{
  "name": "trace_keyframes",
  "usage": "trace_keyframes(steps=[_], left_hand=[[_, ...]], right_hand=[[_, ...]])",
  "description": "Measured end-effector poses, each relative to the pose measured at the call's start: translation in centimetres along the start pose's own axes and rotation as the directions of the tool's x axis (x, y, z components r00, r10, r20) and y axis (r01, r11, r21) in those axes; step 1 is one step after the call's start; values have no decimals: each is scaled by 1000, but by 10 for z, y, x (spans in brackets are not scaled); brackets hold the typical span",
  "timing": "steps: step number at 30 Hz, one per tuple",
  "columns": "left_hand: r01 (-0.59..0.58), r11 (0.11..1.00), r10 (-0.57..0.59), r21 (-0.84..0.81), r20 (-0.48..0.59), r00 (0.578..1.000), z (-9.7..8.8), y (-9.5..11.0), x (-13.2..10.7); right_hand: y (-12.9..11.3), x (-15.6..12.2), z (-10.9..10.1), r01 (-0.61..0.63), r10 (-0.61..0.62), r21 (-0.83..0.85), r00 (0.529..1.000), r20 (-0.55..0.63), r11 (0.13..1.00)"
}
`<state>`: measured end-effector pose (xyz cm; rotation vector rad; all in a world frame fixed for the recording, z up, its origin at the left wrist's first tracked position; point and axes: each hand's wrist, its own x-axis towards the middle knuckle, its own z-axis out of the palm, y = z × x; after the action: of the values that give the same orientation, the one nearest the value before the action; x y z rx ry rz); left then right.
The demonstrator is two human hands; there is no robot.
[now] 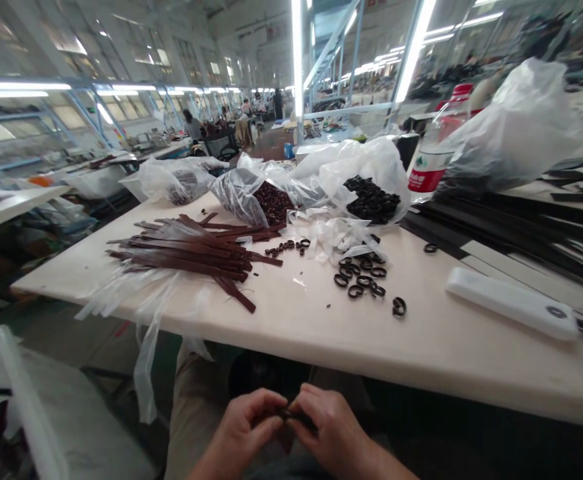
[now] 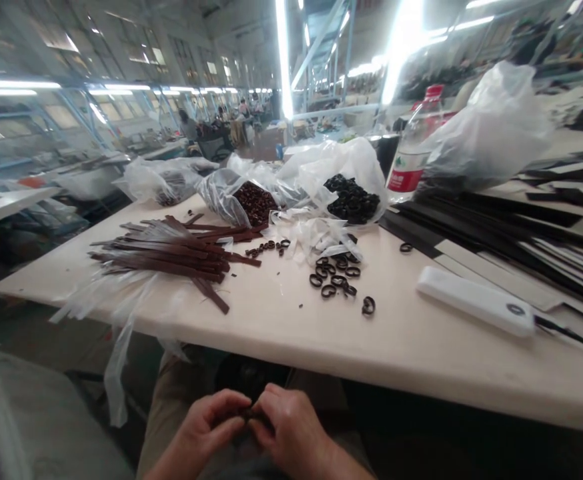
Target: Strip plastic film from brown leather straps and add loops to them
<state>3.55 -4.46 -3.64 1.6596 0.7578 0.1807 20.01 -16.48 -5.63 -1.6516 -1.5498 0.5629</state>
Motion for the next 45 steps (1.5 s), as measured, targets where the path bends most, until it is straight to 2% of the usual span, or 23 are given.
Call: trace_keyframes(steps=[2, 4, 7, 11, 13, 16, 18, 21, 24, 28, 31, 34, 37, 41, 43, 45], left_hand=[[-132, 973, 127, 188, 34, 991, -2, 3, 2], [-256, 903, 244, 346, 80, 967, -3, 6, 5], [-344, 808, 310, 478, 152, 939, -2, 11, 10], [-390, 764, 340, 514, 193, 921, 2, 17, 18], [-410, 762, 343, 501, 224, 912, 2, 22, 23], [-396, 761, 302, 514, 260, 917, -2, 38, 33], [-396, 739, 333, 545, 215, 918, -7, 53, 45], [-449, 637, 467, 627, 150, 871, -15, 76, 75], [-470, 482, 532, 739, 180, 828, -16, 88, 112], [-383, 357, 516, 852, 162, 841, -11, 90, 145], [-433, 344, 513, 833, 220, 830, -14, 89, 150], [-509, 381, 521, 772, 276, 808, -25, 89, 150], [-480, 442, 540, 758, 202, 817, -39, 93, 162], [-329, 492, 509, 806, 40, 860, -50, 110, 198], [-263, 469, 499, 843, -8, 866, -51, 121, 221], [-254, 434, 522, 864, -11, 853, -49, 132, 243]], right_hand=[[2, -1, -3, -1, 2, 29, 1000, -12, 1000], [4, -2, -5, -7, 8, 37, 1000, -26, 999], [6, -4, -8, -6, 6, -9, 999, -34, 1000], [7, -7, -12, 25, -26, -101, 1000, -16, 995], [8, -7, -14, 18, -19, -76, 1000, -8, 997], [15, -8, -17, -52, 53, 29, 998, -31, 998], [26, -9, -16, -132, 135, 57, 990, -49, 990], [45, -15, -5, -242, 242, 29, 970, -21, 970], [61, -25, 11, -321, 322, -32, 946, 47, 947], [69, -31, 23, -381, 390, -96, 916, 92, 919], [71, -30, 22, -410, 419, -102, 902, 101, 906], [74, -27, 21, -429, 437, -89, 894, 105, 899], [81, -22, 24, -480, 488, -94, 867, 103, 872], [99, -12, 32, -571, 583, -122, 805, 109, 811], [110, -10, 38, -568, 582, -156, 810, 63, 808], [122, -10, 45, -533, 545, -209, 838, 0, 820]])
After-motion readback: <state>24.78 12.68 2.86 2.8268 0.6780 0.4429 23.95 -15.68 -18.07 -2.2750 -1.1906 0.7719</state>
